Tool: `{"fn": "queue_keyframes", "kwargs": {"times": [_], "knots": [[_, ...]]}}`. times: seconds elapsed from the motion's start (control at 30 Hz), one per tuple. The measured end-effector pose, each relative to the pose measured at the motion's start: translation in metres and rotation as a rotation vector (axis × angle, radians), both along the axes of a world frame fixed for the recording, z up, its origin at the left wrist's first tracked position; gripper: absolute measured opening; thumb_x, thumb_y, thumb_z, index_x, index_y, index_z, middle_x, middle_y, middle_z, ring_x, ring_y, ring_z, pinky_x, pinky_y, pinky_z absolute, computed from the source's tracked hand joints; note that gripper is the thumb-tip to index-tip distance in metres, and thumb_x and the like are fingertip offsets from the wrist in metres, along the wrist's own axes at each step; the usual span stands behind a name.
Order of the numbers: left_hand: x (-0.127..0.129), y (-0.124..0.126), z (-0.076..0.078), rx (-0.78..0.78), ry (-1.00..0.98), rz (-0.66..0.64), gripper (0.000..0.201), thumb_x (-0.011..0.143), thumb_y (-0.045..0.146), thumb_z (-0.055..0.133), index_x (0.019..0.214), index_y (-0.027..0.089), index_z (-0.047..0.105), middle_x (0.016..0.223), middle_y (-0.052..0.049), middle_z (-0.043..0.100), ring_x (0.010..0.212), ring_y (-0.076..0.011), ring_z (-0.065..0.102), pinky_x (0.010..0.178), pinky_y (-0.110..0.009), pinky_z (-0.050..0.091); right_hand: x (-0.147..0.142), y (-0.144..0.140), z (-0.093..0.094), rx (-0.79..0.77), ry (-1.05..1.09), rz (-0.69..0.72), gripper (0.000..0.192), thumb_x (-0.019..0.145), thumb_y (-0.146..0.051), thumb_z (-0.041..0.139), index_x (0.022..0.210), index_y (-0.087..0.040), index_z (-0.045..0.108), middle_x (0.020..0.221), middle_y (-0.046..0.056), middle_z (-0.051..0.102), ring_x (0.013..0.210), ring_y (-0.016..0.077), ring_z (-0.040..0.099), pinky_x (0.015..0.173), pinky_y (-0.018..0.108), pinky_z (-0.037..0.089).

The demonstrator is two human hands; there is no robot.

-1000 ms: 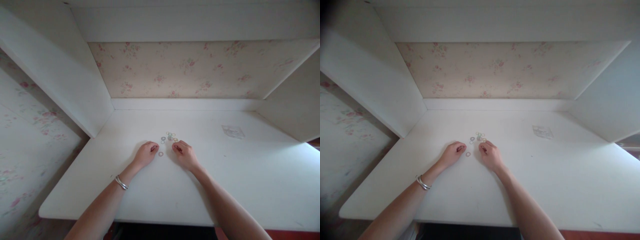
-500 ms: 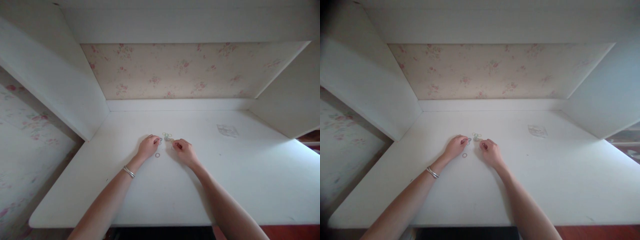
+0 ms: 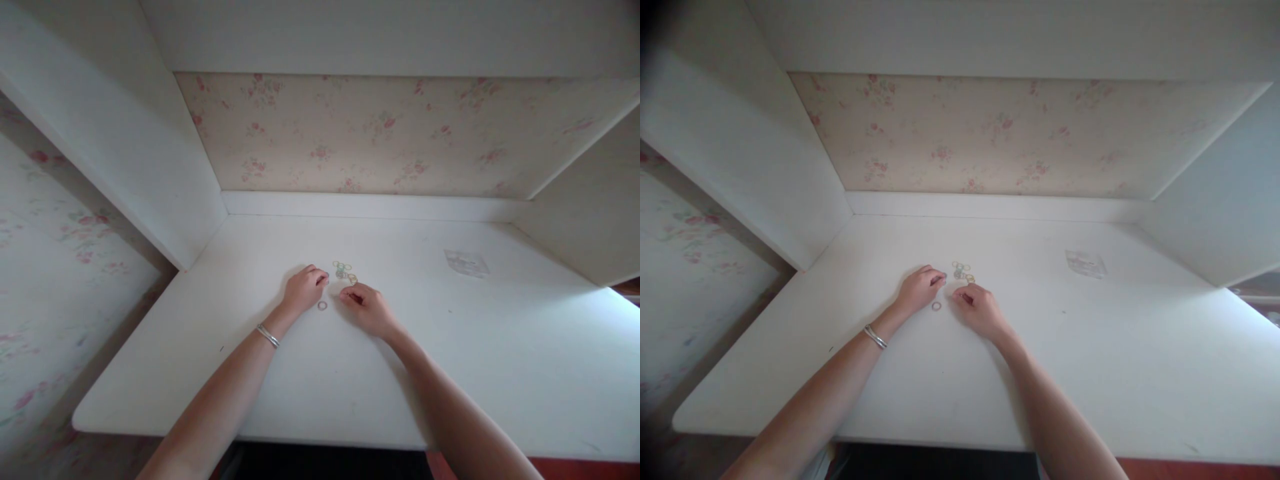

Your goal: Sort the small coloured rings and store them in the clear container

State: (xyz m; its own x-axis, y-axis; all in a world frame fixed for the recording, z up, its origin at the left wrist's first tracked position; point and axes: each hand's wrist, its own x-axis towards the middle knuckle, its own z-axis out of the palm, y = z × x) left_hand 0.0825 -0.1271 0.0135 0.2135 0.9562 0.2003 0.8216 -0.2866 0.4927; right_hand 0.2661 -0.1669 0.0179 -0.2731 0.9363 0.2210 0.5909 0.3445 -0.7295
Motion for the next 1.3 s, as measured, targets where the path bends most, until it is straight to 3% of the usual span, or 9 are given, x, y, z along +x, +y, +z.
{"fn": "queue_keyframes", "kwargs": {"times": [0.4,0.53,0.67,0.77,0.9,1.07,1.3], "knots": [[0.0,-0.001,-0.001,0.003,-0.011,0.013,0.019,0.088,0.028,0.047,0.091,0.023,0.065,0.099,-0.002,0.063,0.086,-0.0148,0.059,0.073,-0.025,0.043,0.003,-0.001,0.002,0.03,-0.072,0.113,0.02,0.083,-0.031,0.053,0.078,-0.022,0.07,0.08,0.001,0.066,0.067,0.0111,0.057,0.065,0.022,0.041],[-0.004,0.004,-0.005,0.023,-0.108,0.004,0.017,0.087,0.026,0.049,0.091,0.022,0.064,0.097,-0.002,0.063,0.084,-0.0142,0.06,0.073,-0.025,0.045,0.004,0.0,0.002,0.064,-0.064,0.063,0.022,0.083,-0.034,0.053,0.079,-0.022,0.07,0.079,0.002,0.066,0.064,0.0109,0.055,0.063,0.023,0.04],[-0.006,0.008,-0.008,0.043,-0.185,-0.021,0.018,0.087,0.027,0.049,0.09,0.019,0.065,0.092,-0.004,0.062,0.079,-0.0136,0.059,0.073,-0.025,0.046,0.005,0.002,-0.003,0.079,-0.149,-0.007,0.021,0.083,-0.036,0.055,0.089,-0.024,0.071,0.088,0.002,0.065,0.072,0.012,0.057,0.072,0.027,0.04],[-0.008,0.005,-0.007,0.054,-0.224,-0.043,0.02,0.087,0.028,0.05,0.091,0.018,0.066,0.088,-0.004,0.06,0.076,-0.0132,0.057,0.071,-0.024,0.045,0.006,0.001,-0.005,0.083,-0.266,0.0,0.022,0.084,-0.036,0.054,0.099,-0.031,0.069,0.09,0.001,0.063,0.08,0.0134,0.058,0.082,0.032,0.037],[-0.012,-0.008,0.001,0.038,-0.235,-0.117,0.023,0.087,0.032,0.05,0.091,0.018,0.068,0.085,-0.003,0.059,0.071,-0.0122,0.054,0.07,-0.024,0.044,0.007,-0.002,-0.002,0.076,-0.297,0.035,0.019,0.083,-0.035,0.055,0.095,-0.035,0.07,0.091,0.0,0.062,0.083,0.0136,0.058,0.084,0.034,0.034],[-0.015,-0.03,0.012,0.015,-0.174,-0.264,0.022,0.089,0.031,0.049,0.091,0.02,0.068,0.084,-0.002,0.057,0.074,-0.0116,0.055,0.072,-0.022,0.043,0.007,-0.001,-0.002,0.082,-0.215,0.069,0.018,0.081,-0.027,0.056,0.087,-0.032,0.072,0.088,0.0,0.063,0.078,0.0125,0.058,0.08,0.03,0.037],[-0.009,-0.046,0.017,0.029,0.013,-0.365,0.025,0.09,0.033,0.046,0.091,0.025,0.069,0.084,-0.001,0.054,0.074,-0.0105,0.054,0.071,-0.022,0.042,0.011,0.009,-0.009,0.101,0.035,-0.143,0.023,0.082,-0.023,0.049,0.087,-0.021,0.071,0.083,0.003,0.064,0.066,0.0119,0.054,0.063,0.025,0.04]]}}
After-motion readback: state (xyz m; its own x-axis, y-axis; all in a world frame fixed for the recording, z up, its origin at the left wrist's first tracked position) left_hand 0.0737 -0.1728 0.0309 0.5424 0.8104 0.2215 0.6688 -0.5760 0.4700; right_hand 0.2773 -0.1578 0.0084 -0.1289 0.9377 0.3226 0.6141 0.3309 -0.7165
